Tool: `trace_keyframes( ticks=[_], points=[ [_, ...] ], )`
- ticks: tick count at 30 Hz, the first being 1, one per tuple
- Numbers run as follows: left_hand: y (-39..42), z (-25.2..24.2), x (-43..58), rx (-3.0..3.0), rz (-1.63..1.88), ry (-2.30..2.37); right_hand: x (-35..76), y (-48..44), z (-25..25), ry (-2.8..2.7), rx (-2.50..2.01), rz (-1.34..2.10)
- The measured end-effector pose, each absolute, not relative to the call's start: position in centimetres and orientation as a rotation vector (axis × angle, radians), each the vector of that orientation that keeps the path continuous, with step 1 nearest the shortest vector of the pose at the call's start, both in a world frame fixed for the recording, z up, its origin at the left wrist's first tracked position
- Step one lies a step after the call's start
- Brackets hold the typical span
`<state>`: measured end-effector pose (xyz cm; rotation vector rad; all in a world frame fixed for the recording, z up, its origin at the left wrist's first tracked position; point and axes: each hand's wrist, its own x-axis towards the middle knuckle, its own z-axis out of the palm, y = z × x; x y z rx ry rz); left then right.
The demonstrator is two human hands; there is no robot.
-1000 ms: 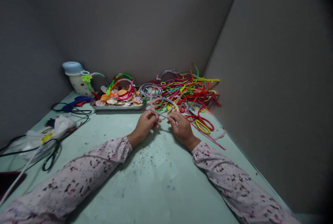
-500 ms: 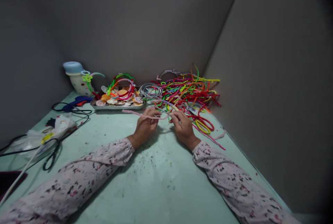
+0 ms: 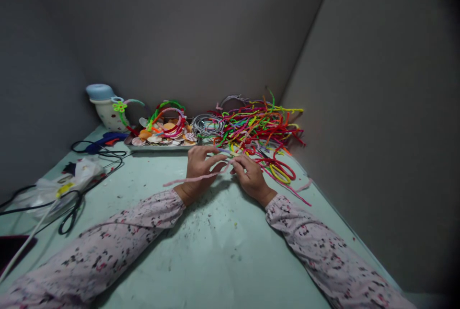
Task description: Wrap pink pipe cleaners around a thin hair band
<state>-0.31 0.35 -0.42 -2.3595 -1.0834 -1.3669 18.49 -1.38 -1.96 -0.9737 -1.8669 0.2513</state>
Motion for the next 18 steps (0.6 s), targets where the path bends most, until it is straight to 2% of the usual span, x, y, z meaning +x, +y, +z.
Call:
trace_keyframes(
  ticks=[18],
  points=[
    [0.17,-0.23,-0.23,-2.510,-1.292,-1.077,18.52,-1.37,-2.22,-1.935,-0.967,0.240]
  ],
)
